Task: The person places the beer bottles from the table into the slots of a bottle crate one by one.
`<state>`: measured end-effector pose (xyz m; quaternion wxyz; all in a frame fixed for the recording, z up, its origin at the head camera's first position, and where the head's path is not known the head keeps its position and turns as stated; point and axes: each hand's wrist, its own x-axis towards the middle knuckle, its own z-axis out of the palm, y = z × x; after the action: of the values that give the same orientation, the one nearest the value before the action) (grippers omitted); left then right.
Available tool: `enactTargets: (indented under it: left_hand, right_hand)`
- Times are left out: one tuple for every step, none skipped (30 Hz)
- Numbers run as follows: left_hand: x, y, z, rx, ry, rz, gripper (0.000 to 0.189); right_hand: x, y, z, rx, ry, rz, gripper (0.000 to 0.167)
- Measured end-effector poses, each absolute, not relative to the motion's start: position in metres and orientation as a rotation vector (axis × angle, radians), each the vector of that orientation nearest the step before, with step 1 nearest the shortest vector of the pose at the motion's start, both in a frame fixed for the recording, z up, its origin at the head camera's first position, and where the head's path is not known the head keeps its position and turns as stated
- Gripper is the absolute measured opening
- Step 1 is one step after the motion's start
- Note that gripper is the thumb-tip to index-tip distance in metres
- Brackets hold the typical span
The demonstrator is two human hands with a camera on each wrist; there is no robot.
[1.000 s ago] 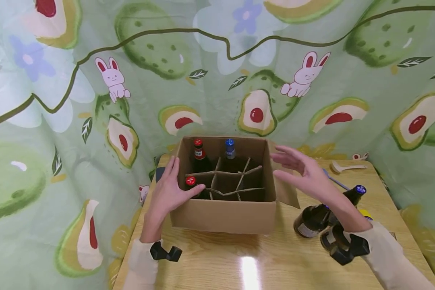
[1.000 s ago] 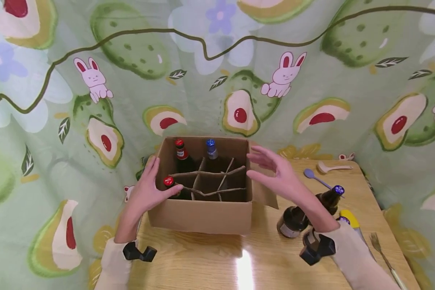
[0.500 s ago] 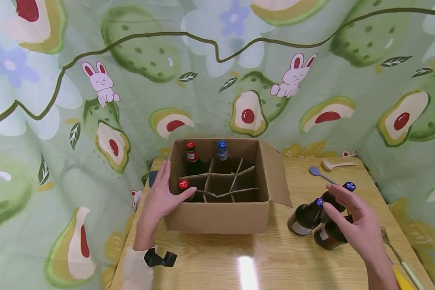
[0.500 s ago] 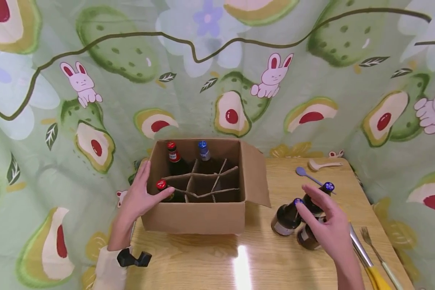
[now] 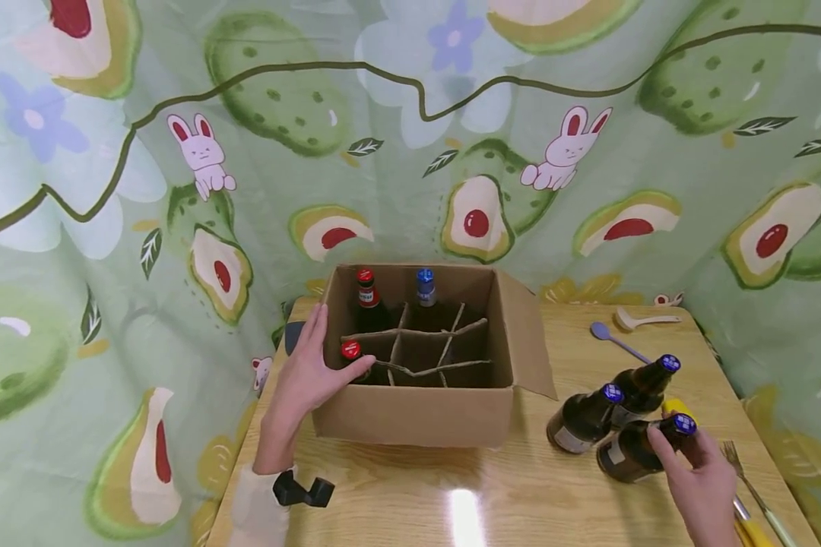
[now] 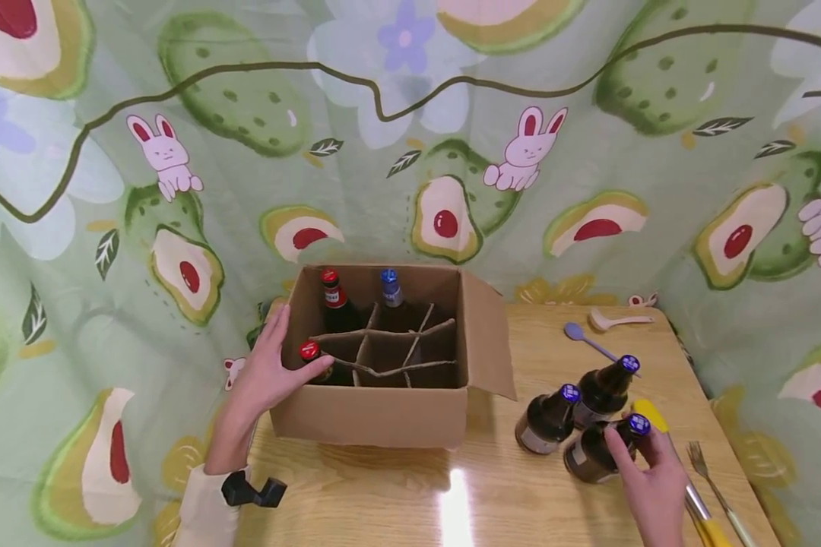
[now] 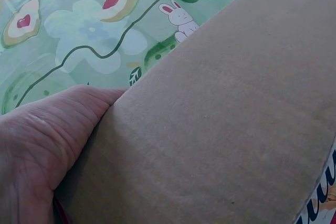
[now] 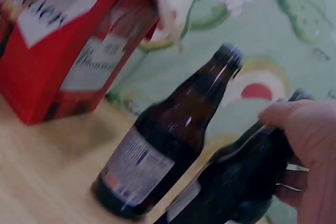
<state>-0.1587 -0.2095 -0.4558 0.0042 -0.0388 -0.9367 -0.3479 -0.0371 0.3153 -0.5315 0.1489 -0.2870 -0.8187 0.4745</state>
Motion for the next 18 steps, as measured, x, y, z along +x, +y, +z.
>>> enactTargets:
  left_hand:
    - [-0.159, -0.21, -0.456, -0.123, -2.935, -1.09, 0.125]
    - [-0.158, -0.21, -0.456, -0.123, -2.936, -1.088, 0.125]
    - [-0.158, -0.21, -0.456, -0.119, -2.934, -1.093, 0.125]
    - [-0.158, -0.21, -0.456, -0.119, -2.935, -1.091, 0.125]
    - [-0.158, -0.21, -0.456, -0.12, -2.934, -1.091, 0.125]
    - [-0.158, -0.21, -0.456, -0.118, -2.933, -1.093, 0.125]
    - [-0.158, -0.21, -0.456, -0.116, -2.932, -1.092, 0.125]
    - [-0.158, -0.21, -0.457, -0.115, -2.93, -1.093, 0.125]
    - [-0.157, -0.21, -0.457, -0.114, -2.927, -1.096, 0.125]
    - [-0.157, -0.21, -0.457, -0.114, -2.926, -1.095, 0.125]
    - [-0.158, -0.21, -0.458, -0.117, -2.924, -1.096, 0.125]
    - [-0.158, -0.21, -0.458, -0.119, -2.922, -1.096, 0.126]
    - [-0.158, -0.21, -0.458, -0.12, -2.921, -1.095, 0.126]
    - [-0.158, -0.21, -0.459, -0.12, -2.92, -1.094, 0.126]
    - [-0.158, -0.21, -0.459, -0.12, -2.92, -1.093, 0.126]
    - [-0.159, -0.21, -0.459, -0.121, -2.92, -1.091, 0.126]
    - [-0.159, -0.21, -0.459, -0.122, -2.918, -1.092, 0.126]
    - [-0.159, -0.211, -0.459, -0.12, -2.917, -1.092, 0.126]
  right_hand:
    - [-0.039, 0.316, -0.536, -0.847, -2.343, 1.38, 0.054]
    - [-0.04, 0.315, -0.541, -0.853, -2.338, 1.374, 0.053]
    - [-0.041, 0.314, -0.544, -0.854, -2.321, 1.359, 0.052]
    - [-0.041, 0.312, -0.547, -0.852, -2.305, 1.333, 0.051]
    - [-0.041, 0.309, -0.549, -0.843, -2.288, 1.308, 0.049]
    - [-0.041, 0.307, -0.551, -0.821, -2.264, 1.293, 0.047]
    - [-0.041, 0.305, -0.552, -0.791, -2.23, 1.291, 0.045]
    - [-0.041, 0.304, -0.553, -0.761, -2.189, 1.294, 0.043]
    - [-0.041, 0.302, -0.554, -0.734, -2.146, 1.3, 0.041]
    - [-0.04, 0.301, -0.555, -0.713, -2.109, 1.303, 0.04]
    - [-0.04, 0.301, -0.556, -0.695, -2.078, 1.304, 0.039]
    - [-0.041, 0.3, -0.556, -0.681, -2.055, 1.308, 0.038]
    - [-0.041, 0.3, -0.557, -0.673, -2.049, 1.306, 0.038]
    - [-0.041, 0.3, -0.558, -0.669, -2.048, 1.304, 0.037]
    - [-0.041, 0.3, -0.559, -0.665, -2.058, 1.294, 0.036]
    - [-0.042, 0.3, -0.559, -0.658, -2.072, 1.281, 0.035]
    - [-0.042, 0.3, -0.56, -0.643, -2.085, 1.266, 0.034]
    - [-0.043, 0.3, -0.561, -0.622, -2.102, 1.251, 0.032]
